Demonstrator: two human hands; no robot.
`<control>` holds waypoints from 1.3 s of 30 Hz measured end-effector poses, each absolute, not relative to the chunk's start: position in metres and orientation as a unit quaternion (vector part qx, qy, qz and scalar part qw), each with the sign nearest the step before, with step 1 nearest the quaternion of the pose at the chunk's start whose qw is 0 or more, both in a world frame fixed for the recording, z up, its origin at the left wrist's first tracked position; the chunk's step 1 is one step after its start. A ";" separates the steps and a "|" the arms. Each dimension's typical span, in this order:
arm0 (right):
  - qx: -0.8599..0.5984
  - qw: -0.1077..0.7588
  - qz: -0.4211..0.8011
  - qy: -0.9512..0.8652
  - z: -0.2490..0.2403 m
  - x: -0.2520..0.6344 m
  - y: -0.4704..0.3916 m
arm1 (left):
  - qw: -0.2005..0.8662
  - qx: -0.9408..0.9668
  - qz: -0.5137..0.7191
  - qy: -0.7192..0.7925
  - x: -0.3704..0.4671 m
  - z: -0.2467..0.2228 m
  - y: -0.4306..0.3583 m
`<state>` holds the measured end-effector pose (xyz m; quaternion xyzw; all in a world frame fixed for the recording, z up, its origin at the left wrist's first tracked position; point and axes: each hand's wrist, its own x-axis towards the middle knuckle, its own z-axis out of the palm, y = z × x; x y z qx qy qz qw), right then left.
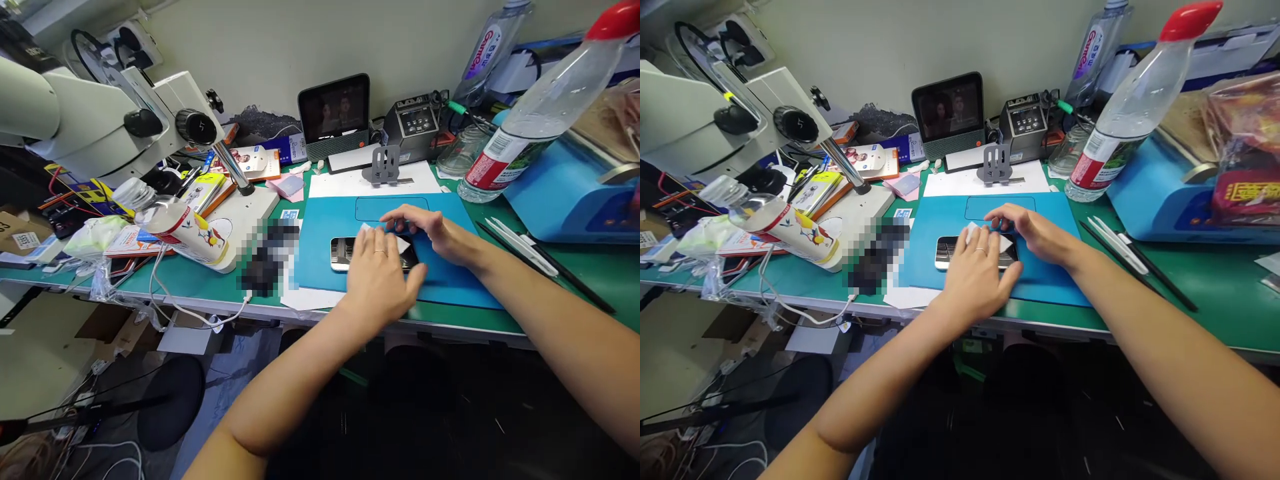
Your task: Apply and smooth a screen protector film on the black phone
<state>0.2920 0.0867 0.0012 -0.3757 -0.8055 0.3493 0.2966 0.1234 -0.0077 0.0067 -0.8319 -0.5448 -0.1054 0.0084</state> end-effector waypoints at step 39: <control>-0.396 0.335 0.342 -0.783 0.009 0.295 0.077 | -0.034 -0.825 -0.049 -0.562 0.059 0.012 -0.026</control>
